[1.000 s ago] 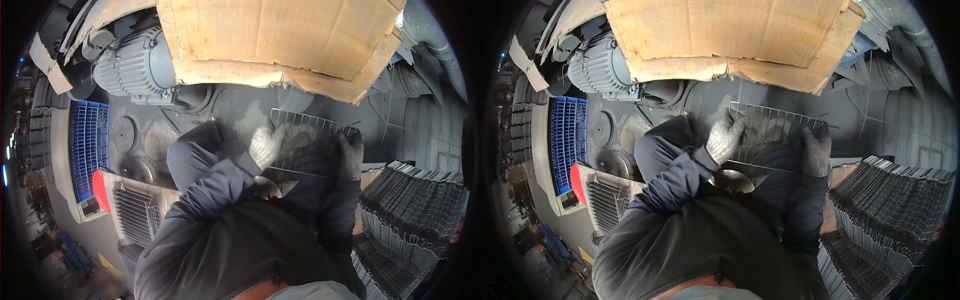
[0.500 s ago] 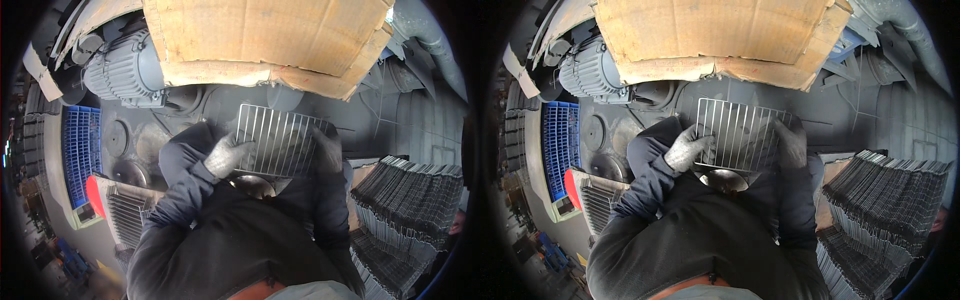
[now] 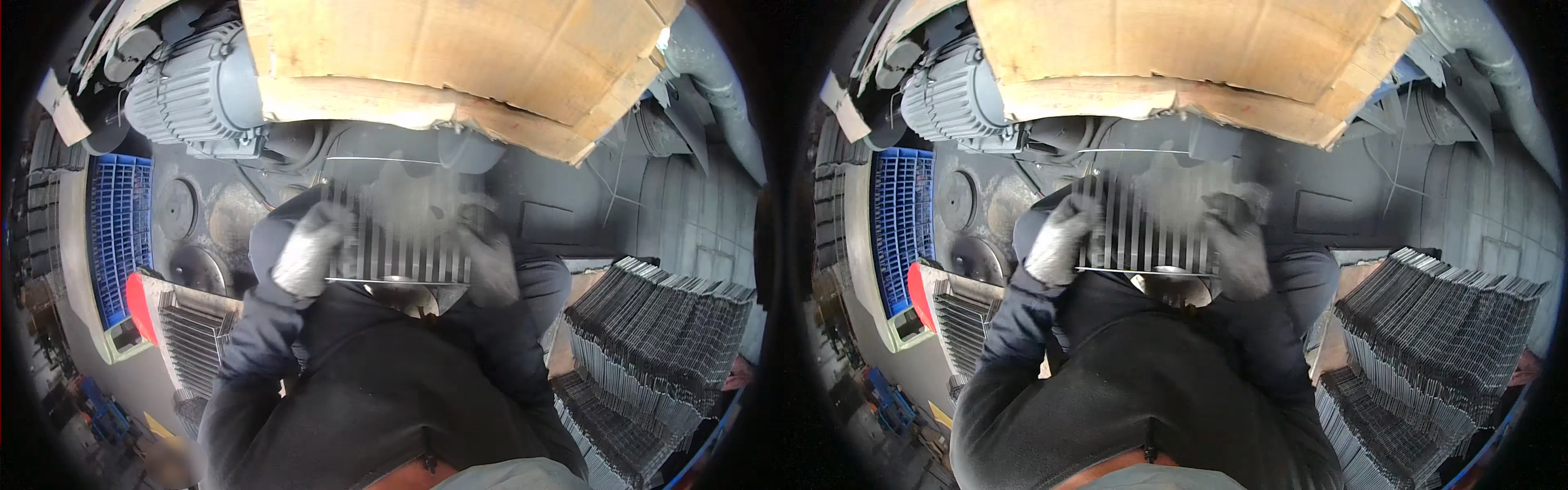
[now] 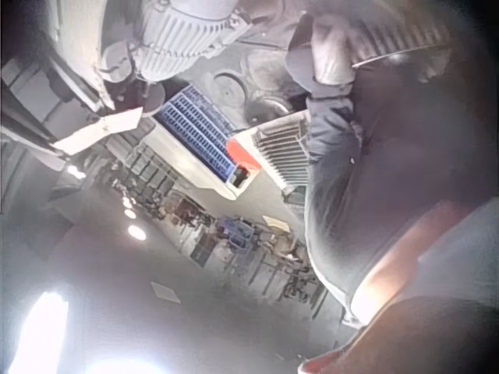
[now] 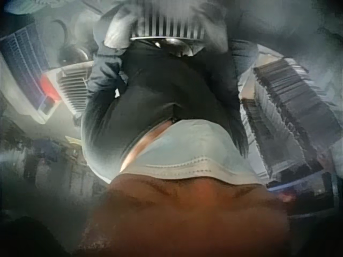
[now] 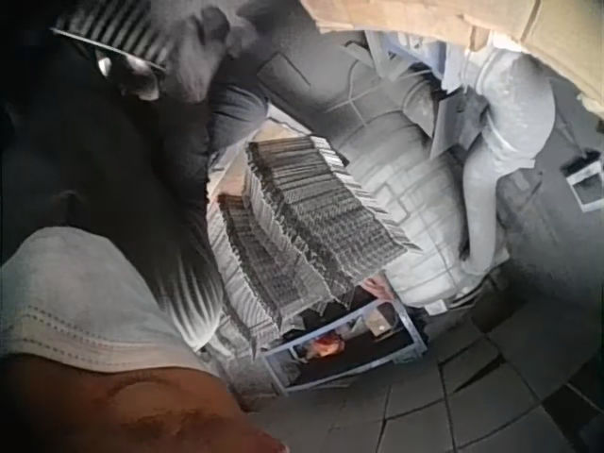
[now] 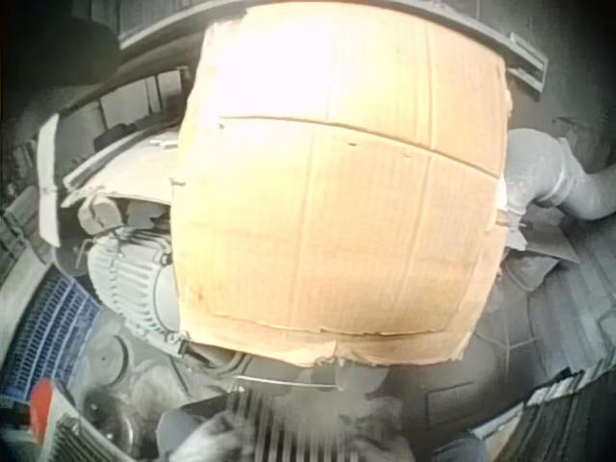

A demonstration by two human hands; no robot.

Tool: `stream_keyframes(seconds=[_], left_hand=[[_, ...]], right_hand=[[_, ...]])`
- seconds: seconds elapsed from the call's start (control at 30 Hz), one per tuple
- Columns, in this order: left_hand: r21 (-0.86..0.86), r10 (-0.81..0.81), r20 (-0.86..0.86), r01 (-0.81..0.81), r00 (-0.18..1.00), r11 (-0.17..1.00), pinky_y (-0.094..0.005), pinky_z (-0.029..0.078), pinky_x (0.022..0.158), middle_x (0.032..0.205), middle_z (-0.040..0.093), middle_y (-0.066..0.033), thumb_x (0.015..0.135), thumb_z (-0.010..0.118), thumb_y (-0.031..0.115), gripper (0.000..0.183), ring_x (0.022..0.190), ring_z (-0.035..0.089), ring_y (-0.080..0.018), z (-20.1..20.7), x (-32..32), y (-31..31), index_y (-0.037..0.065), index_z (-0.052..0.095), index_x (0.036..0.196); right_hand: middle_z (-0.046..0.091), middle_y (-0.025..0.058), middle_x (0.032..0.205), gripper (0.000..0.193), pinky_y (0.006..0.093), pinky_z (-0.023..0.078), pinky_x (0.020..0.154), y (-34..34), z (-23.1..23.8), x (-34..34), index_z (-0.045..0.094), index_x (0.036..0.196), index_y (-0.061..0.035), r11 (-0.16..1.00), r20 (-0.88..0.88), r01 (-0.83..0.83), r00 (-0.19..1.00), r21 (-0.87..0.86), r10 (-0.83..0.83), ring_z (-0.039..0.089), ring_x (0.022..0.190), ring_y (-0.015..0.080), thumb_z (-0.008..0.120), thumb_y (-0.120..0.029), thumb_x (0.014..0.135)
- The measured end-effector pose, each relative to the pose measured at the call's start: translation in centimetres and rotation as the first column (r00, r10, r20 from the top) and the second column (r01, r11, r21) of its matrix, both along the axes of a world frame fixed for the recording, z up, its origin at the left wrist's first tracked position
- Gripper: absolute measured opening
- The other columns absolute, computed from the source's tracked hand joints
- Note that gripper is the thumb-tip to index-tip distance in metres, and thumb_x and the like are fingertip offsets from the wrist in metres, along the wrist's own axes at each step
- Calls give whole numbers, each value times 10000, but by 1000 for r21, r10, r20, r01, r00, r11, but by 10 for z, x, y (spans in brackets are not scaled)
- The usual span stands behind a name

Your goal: Clean debris off of small metal wire grates using hands and then stacking them.

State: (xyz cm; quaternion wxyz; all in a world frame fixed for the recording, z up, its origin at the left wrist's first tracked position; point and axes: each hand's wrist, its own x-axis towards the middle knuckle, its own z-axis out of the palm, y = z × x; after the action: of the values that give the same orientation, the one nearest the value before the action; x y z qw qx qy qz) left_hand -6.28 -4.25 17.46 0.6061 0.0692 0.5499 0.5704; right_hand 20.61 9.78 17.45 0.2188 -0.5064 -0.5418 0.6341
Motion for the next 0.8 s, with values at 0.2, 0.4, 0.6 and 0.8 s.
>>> stream_keyframes(seconds=[0.2,0.4,0.6,0.8], left_hand=[[82,-508,-55,511,859,856,-273,527,702,1004,715,-30,988,644,109,253,792,640,-150,47,72,80,10,664,1219],[116,2,6,-3,1000,993,-279,519,557,868,682,-44,979,631,87,130,618,645,-168,7,26,7,56,620,1105],[85,24,-470,18,882,996,-291,546,889,1075,732,-48,924,742,24,281,952,654,-120,75,-14,-74,0,661,1192],[371,292,-785,37,546,928,-276,560,788,979,721,-43,871,776,-49,230,887,685,-135,56,26,-99,41,669,1054]], right_hand=[[720,86,1232,401,322,540,948,5,8,114,673,1353,32,903,-175,430,887,-22,-427,681,1079,188,675,-8,954],[717,85,1115,350,337,556,901,5,19,7,668,1289,28,987,-132,86,986,-139,-105,690,1020,179,710,-80,959],[722,106,1065,329,366,571,877,-44,14,-33,656,1266,16,958,-4,-260,965,118,263,705,979,201,766,-110,982],[742,150,1097,465,392,593,904,-70,11,20,623,1305,69,838,-40,-183,971,514,236,738,1050,277,832,-184,975]])
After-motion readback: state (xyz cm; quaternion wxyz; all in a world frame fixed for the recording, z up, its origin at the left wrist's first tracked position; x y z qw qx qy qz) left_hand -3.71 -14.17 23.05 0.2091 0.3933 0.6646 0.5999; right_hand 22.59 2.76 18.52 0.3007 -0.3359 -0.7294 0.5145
